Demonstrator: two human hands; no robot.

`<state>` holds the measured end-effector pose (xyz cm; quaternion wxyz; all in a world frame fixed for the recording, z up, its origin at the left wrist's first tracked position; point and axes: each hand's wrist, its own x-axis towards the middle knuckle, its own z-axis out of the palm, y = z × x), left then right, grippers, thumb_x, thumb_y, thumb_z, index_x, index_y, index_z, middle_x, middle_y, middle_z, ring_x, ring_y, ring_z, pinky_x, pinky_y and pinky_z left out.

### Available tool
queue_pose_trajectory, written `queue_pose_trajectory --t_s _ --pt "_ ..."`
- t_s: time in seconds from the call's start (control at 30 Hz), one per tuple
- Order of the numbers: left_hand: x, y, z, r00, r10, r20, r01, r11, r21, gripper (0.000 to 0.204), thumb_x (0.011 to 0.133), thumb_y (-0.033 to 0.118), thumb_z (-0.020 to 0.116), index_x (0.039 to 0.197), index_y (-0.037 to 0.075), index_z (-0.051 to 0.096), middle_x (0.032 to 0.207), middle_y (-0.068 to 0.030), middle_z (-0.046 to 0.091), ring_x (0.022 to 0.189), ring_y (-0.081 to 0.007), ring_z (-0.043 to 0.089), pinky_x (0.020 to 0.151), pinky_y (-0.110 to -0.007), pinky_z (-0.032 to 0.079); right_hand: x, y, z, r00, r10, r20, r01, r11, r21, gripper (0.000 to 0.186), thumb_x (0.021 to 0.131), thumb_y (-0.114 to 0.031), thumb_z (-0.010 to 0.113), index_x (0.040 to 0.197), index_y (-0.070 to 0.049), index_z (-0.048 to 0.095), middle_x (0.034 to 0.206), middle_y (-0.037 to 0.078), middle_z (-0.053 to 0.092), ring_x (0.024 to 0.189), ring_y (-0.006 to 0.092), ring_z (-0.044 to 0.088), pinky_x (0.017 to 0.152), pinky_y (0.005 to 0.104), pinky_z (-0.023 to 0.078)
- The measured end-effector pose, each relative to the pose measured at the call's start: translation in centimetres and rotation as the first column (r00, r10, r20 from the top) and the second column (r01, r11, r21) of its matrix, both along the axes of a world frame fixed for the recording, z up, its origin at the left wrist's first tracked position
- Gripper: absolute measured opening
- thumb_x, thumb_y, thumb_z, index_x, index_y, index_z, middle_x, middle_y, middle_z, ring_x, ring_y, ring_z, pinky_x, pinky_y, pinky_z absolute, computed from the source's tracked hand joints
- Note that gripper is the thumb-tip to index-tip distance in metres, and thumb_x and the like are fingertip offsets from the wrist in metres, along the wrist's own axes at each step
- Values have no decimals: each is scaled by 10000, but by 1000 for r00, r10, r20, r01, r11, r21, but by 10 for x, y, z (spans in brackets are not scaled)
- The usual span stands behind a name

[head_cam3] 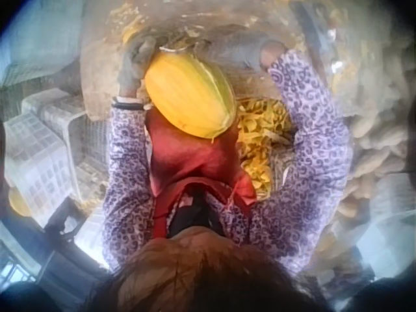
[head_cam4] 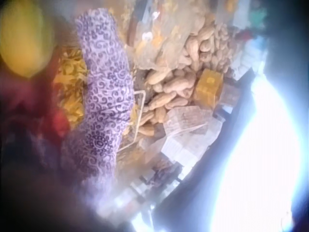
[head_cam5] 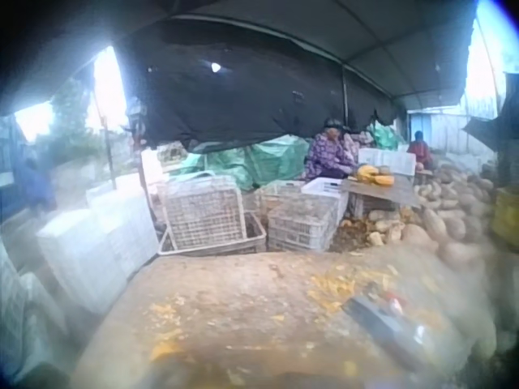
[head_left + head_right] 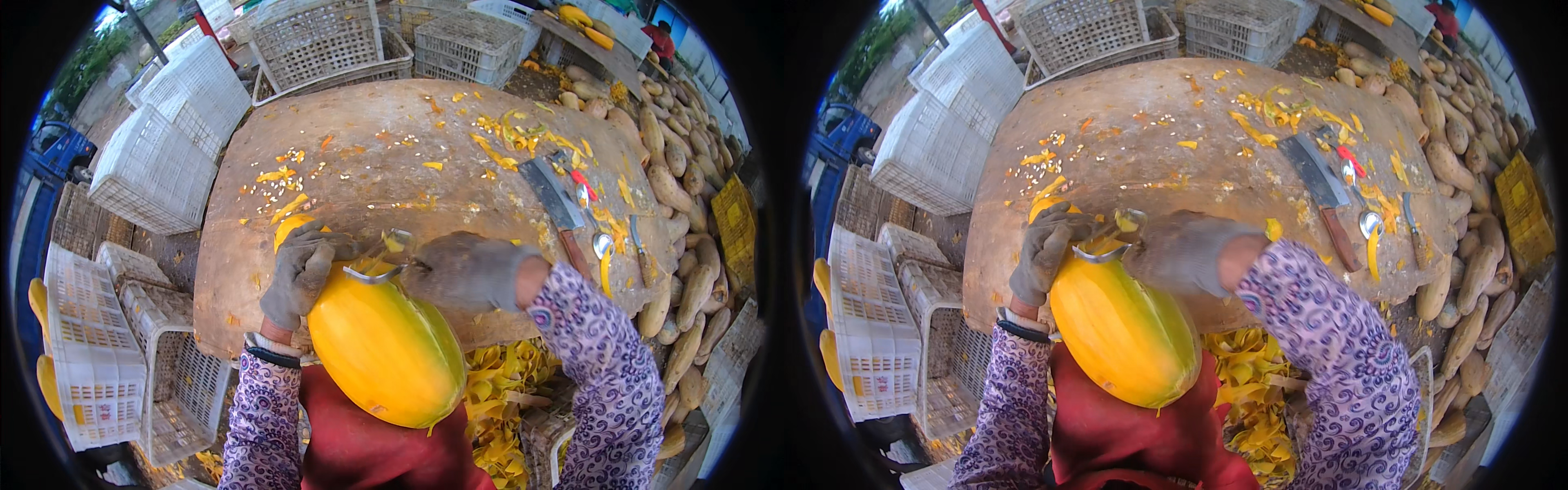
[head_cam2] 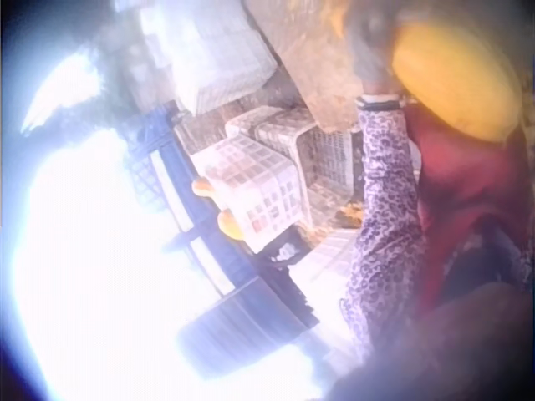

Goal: The person peels a large yellow papaya using a metal peeler while holding it with gloved hands. The person rotates the fruit and removes the skin in long strips, accumulating peels on the wooden table.

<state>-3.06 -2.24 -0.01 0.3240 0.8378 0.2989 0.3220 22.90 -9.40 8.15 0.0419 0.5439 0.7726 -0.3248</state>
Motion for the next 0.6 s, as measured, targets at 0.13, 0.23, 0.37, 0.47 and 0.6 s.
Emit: queue_pose_trajectory --t_s 0.13,0.23,0.37,0.47,0.6 --pt "0 1 0 1000 -20 -8 20 1000 -19 541 982 411 393 984 9 754 1057 -125 759 1069 -287 668 1159 -456 323 5 -20 -4 1000 0 -27 -5 985 -172 533 981 -441 418 1203 -10 641 1086 306 672 1060 410 663 916 477 516" --pt "-1 0 -1 1000 -14 8 14 999 -29 470 984 356 423 967 28 760 1059 -123 757 1085 -282 662 1147 -464 329 13 -74 -10 963 -140 -229 162 984 78 326 981 -359 496 1034 -44 566 781 190 662 670 395 659 638 510 533" --pt "-2 0 -3 999 -13 39 15 999 -42 437 979 334 441 956 40 764 1056 -115 757 1086 -277 661 1143 -467 330 11 -165 -14 991 -131 -18 128 919 373 292 938 -352 579 909 -62 564 606 116 569 510 294 613 515 430 515" --pt "-2 0 -3 1000 10 6 -10 999 -38 444 975 349 443 951 42 763 1052 -110 758 1080 -275 663 1145 -467 329 -4 -210 -25 940 -337 -49 337 900 277 295 910 -367 604 901 -73 582 597 86 564 492 270 600 498 409 510" --pt "-2 -3 0 998 -2 62 5 999 -46 441 974 344 439 946 41 758 1045 -109 758 1068 -271 666 1142 -467 332 -16 -231 -50 873 -463 -152 487 825 286 302 900 -385 608 826 -95 572 597 85 579 489 279 587 498 422 498"
